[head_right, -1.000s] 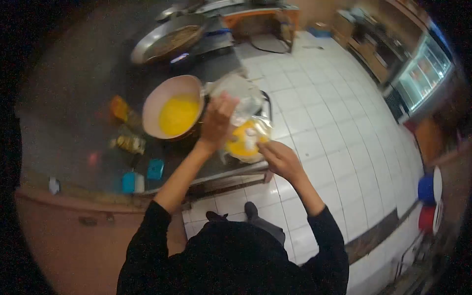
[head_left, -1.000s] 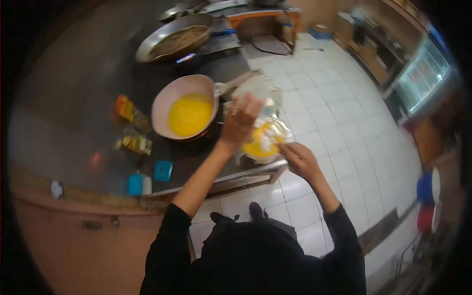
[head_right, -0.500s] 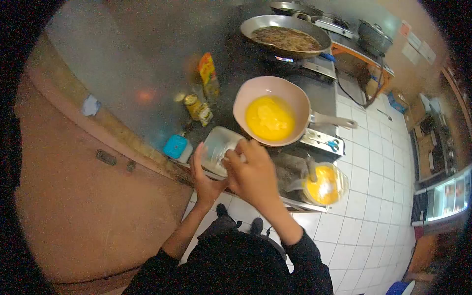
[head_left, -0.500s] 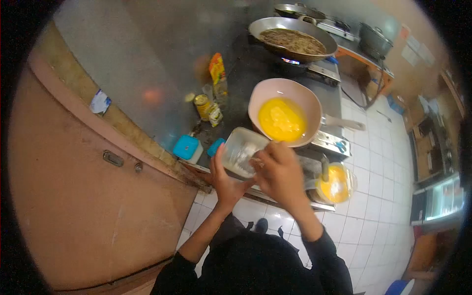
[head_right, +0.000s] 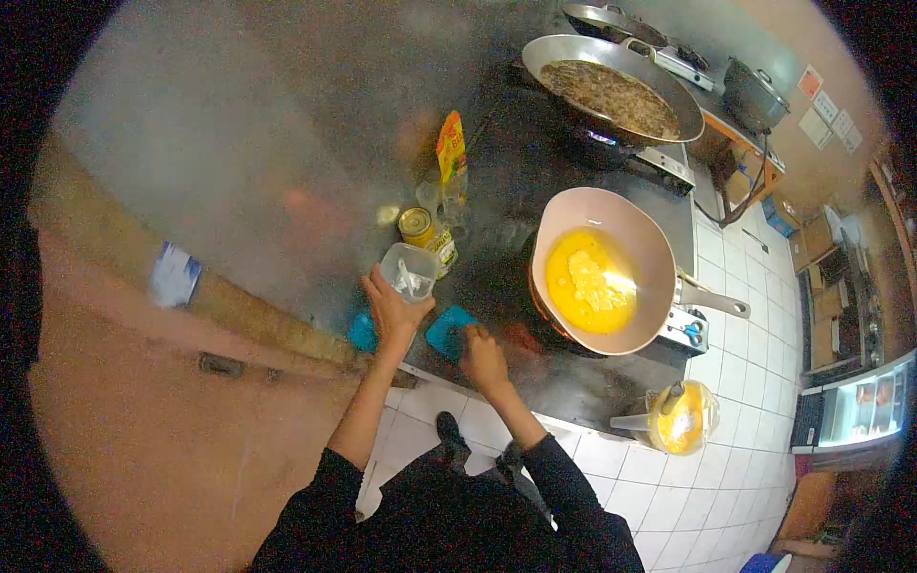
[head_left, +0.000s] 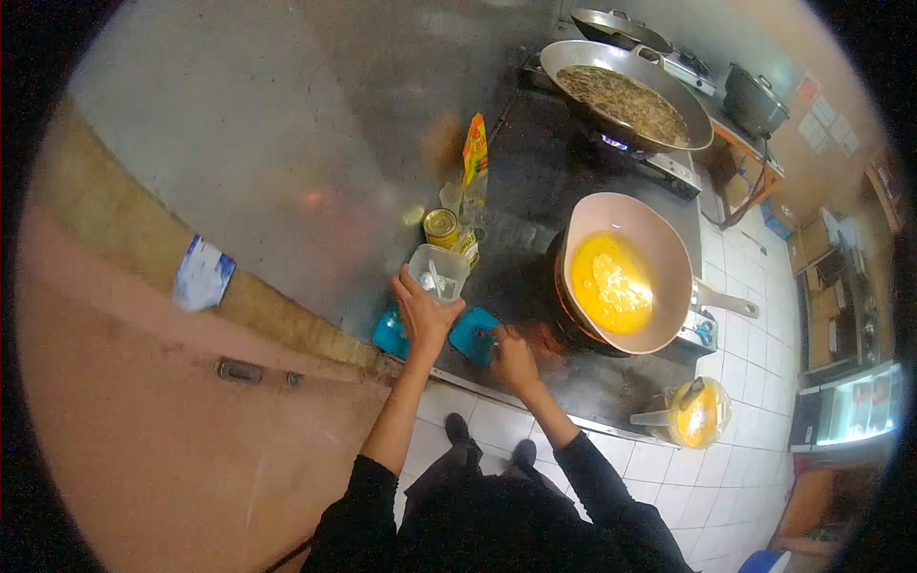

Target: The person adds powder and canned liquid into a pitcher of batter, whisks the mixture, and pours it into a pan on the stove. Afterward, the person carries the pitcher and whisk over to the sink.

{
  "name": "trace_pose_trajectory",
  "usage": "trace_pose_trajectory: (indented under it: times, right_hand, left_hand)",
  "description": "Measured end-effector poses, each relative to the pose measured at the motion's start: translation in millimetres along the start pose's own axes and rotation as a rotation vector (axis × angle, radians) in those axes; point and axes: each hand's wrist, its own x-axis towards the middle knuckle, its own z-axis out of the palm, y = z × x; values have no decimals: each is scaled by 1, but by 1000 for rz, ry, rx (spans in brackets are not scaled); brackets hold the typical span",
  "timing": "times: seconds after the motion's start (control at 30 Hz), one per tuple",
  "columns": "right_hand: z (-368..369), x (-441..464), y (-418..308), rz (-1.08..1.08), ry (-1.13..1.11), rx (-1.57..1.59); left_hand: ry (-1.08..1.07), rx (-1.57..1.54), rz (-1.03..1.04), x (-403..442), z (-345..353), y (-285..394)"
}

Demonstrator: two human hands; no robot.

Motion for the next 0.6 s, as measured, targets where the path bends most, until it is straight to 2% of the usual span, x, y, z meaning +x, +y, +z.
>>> trace_pose_trajectory:
  times: [0.2, 0.27, 0.4, 0.47, 0.53, 0.6]
  right_hand:
    - [48, 24, 5, 115, -25, -124]
    - [51, 23, 8, 30, 38, -99]
    - [39, 25, 1, 99, 61, -64]
    - [28, 24, -1, 77, 227, -30]
    - [11, 32, -12, 117, 237, 28]
    - [-8, 45, -30, 102, 291, 33]
  left_hand:
    - [76, -89, 88, 11, 1, -16]
    - [38, -78, 95, 11, 2, -22]
    - [-29, -49, 44, 9, 10, -32]
    - [-45, 21, 66, 6, 14, -39]
    - [-72, 235, 56, 1, 19, -42]
    - [-112, 294, 33, -2, 19, -40]
